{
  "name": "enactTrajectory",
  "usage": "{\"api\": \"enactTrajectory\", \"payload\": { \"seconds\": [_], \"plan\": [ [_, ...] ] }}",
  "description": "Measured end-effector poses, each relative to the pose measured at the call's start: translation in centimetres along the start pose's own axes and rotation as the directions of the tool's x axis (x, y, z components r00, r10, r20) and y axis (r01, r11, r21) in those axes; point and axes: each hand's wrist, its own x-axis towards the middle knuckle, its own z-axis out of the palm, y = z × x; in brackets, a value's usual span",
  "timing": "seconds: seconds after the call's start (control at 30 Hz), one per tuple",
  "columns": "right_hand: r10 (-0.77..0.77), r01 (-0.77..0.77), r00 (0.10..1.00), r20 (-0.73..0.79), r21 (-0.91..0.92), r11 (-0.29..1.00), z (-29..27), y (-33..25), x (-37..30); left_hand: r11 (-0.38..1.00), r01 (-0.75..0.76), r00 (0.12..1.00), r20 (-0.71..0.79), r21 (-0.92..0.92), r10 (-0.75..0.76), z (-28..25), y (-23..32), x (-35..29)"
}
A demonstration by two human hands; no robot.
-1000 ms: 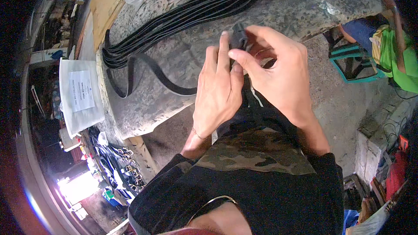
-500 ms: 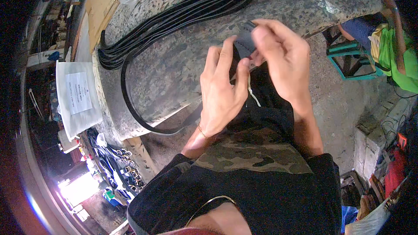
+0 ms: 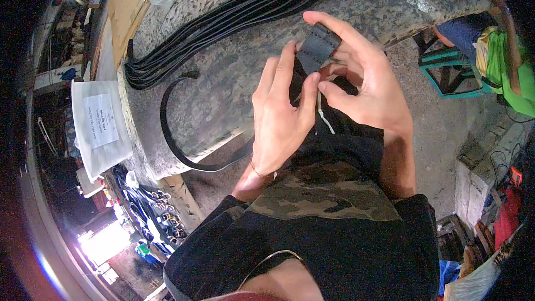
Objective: Assembling leather straps by attaching metal buckles to the strap ends.
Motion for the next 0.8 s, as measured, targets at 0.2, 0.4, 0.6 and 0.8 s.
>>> {"api": "enactTrajectory", "payload": {
  "seconds": [0.2, 0.4, 0.6, 0.8],
  "plan": [
    [0.066, -0.066, 0.997, -0.037, 0.0, 0.998, -0.2, 0.1, 0.4, 1.0, 0.004, 1.0, 0.015, -0.011, -0.004, 0.3, 0.1, 0.5],
    [0.043, -0.06, 0.998, -0.045, -0.503, 0.862, -1.2, 0.3, 1.8, 0.986, 0.099, 0.994, 0.059, -0.133, -0.092, 0.3, -1.1, 1.3],
    [-0.15, 0.059, 0.98, -0.13, -0.528, 0.847, -16.0, 6.9, 14.2, 0.929, 0.223, 0.973, 0.127, -0.296, -0.193, -0.5, -4.3, 2.9],
    [-0.428, 0.055, 0.895, -0.129, -0.918, 0.393, -23.7, 11.1, 28.3, 0.877, 0.302, 0.95, 0.193, -0.374, -0.245, 0.7, -6.5, 4.1]
  ]
}}
